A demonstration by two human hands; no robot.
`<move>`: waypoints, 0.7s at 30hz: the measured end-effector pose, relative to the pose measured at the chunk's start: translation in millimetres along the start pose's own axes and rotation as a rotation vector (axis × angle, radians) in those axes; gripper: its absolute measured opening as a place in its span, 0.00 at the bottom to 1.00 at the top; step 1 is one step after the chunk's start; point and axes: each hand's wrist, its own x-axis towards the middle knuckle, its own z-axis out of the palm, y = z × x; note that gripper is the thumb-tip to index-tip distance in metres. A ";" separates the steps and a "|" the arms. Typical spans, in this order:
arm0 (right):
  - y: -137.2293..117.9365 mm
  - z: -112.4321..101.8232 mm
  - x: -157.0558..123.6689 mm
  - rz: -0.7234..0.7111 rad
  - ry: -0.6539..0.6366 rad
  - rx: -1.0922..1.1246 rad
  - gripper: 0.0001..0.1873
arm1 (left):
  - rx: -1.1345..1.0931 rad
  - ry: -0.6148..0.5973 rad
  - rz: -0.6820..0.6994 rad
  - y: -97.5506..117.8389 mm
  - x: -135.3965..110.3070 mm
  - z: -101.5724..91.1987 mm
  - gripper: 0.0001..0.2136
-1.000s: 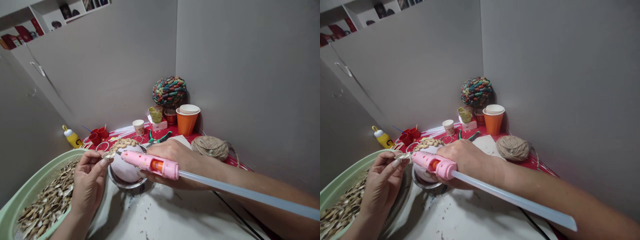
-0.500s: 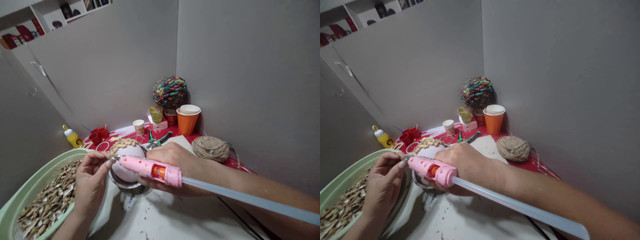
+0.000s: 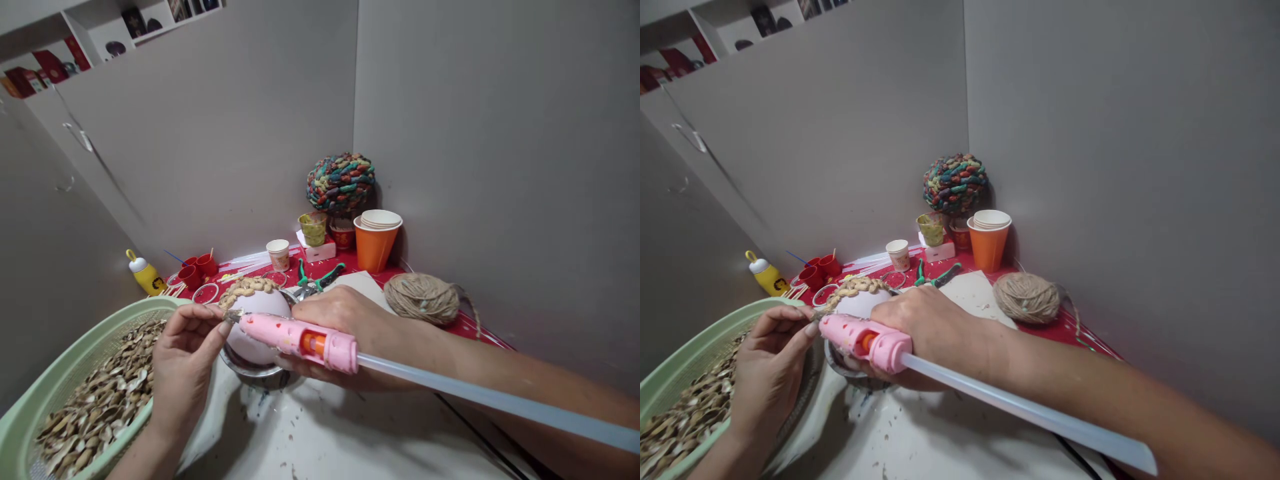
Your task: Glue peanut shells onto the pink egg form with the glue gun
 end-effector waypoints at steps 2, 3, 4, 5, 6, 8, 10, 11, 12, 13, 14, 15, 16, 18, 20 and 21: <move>-0.1 -0.2 0.9 0.012 -0.018 0.028 0.14 | 0.007 0.002 0.004 0.5 -0.6 0.5 0.09; -0.2 -0.4 1.4 0.016 -0.028 0.039 0.14 | 0.009 0.003 0.004 0.8 -0.8 0.8 0.09; -0.5 -0.8 1.8 0.020 -0.040 0.046 0.14 | 0.010 0.004 0.004 1.2 -1.0 1.1 0.09; -0.8 -1.3 2.0 0.026 -0.051 0.043 0.14 | 0.010 0.007 0.003 1.6 -1.2 1.4 0.09; -1.1 -1.7 2.1 0.032 -0.059 0.033 0.14 | 0.009 0.010 0.001 1.9 -1.3 1.7 0.09; -1.5 -2.1 2.0 0.040 -0.066 0.016 0.14 | 0.004 0.018 0.002 2.4 -1.5 2.1 0.09; -1.4 -2.0 1.5 0.041 -0.067 0.008 0.14 | 0.000 0.025 0.005 2.7 -1.5 2.3 0.09; -1.2 -1.8 1.3 0.041 -0.067 0.009 0.14 | -0.001 0.028 0.006 2.8 -1.5 2.3 0.09; -1.1 -1.6 1.2 0.042 -0.070 0.011 0.14 | -0.004 0.030 0.006 2.9 -1.3 2.3 0.09; -0.9 -1.6 1.2 0.046 -0.078 0.015 0.14 | -0.009 0.034 0.007 3.0 -1.0 2.3 0.09; -0.9 -1.7 1.2 0.051 -0.088 0.017 0.13 | -0.017 0.036 0.006 3.3 -0.6 2.2 0.10; -1.0 -2.2 1.4 0.058 -0.099 0.019 0.13 | -0.030 0.038 0.005 3.7 0.0 2.1 0.10; -1.3 -3.1 1.5 0.065 -0.105 0.016 0.13 | -0.042 0.040 0.000 4.2 0.7 1.9 0.10; -2.0 -6.4 1.8 0.071 -0.113 0.002 0.13 | -0.068 0.049 -0.018 6.0 2.5 1.1 0.10; -2.1 -11.9 2.1 0.070 -0.102 -0.024 0.13 | -0.092 0.063 -0.039 8.6 4.7 -0.1 0.10; -1.6 -15.4 2.5 0.069 -0.093 -0.039 0.13 | -0.104 0.070 -0.044 10.2 5.8 -0.9 0.10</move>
